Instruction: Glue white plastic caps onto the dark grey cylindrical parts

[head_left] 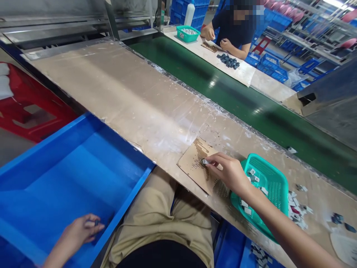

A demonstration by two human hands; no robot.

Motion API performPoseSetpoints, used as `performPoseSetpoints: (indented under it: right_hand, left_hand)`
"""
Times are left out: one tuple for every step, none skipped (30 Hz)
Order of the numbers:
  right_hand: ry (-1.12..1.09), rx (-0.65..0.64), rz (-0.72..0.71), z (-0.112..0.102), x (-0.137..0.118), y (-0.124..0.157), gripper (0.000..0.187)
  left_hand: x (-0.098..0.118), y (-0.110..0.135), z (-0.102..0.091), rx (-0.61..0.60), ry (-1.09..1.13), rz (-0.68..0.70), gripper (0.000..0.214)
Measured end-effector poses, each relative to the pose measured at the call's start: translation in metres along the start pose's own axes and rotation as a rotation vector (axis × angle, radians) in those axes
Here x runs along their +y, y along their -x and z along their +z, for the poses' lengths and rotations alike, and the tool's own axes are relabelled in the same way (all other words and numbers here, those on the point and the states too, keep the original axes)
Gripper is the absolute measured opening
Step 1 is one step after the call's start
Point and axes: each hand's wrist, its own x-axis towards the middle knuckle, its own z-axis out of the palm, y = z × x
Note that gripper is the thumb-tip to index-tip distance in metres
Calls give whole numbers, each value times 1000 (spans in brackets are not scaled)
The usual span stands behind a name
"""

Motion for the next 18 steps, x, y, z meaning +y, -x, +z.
performPoseSetpoints:
  right_hand:
    - [-60, 5, 69, -3, -3, 1, 18]
    - [-147, 11, 151, -7, -6, 1, 19]
    - [-260, 14, 239, -10, -9, 2, 22]
    - [-389, 16, 325, -12, -12, 2, 25]
    - [-522, 13, 403, -14, -14, 3, 27]
    - [-644, 6, 468, -16, -16, 4, 30]
    - [-750, 0, 518, -17, -18, 5, 32]
    - [-839, -6, 555, -18, -20, 6, 33]
    - [-916, -11, 579, -19, -22, 8, 33]
    - [-982, -17, 594, -19, -25, 10, 32]
    - [-1039, -25, 604, -20, -29, 12, 31]
    - [-1087, -34, 611, -22, -34, 14, 29]
    - [-1127, -47, 619, -23, -39, 17, 26]
    - [-1162, -61, 626, -24, -46, 21, 23]
    - [-1192, -72, 634, -26, -52, 25, 21]
    - [-1216, -77, 642, -27, -59, 28, 20]
    - [-1235, -77, 647, -27, -66, 32, 20]
    - [-1250, -74, 652, -27, -72, 36, 20]
  left_hand:
    - [12, 4, -2, -50, 130, -11, 38]
    - [26, 9, -3, -84, 265, -9, 44]
    - [41, 15, -1, -99, 387, 8, 50]
    - [57, 21, 3, -92, 494, 41, 54]
    - [72, 26, 11, -79, 601, 81, 54]
    - [86, 31, 21, -71, 708, 130, 52]
    - [99, 35, 33, -76, 807, 188, 49]
    - [111, 39, 48, -100, 890, 250, 46]
    - [123, 43, 64, -141, 955, 316, 42]
    - [133, 47, 80, -194, 999, 383, 39]
    - [143, 51, 96, -247, 1029, 454, 36]
    - [152, 56, 111, -283, 1044, 531, 32]
    - [159, 62, 125, -296, 1041, 618, 26]
    - [166, 68, 137, -281, 1032, 719, 20]
    - [171, 74, 148, -249, 1019, 828, 13]
    - [174, 79, 156, -212, 1006, 937, 9]
    - [176, 84, 163, -173, 993, 1043, 9]
    - [177, 88, 168, -132, 972, 1147, 12]
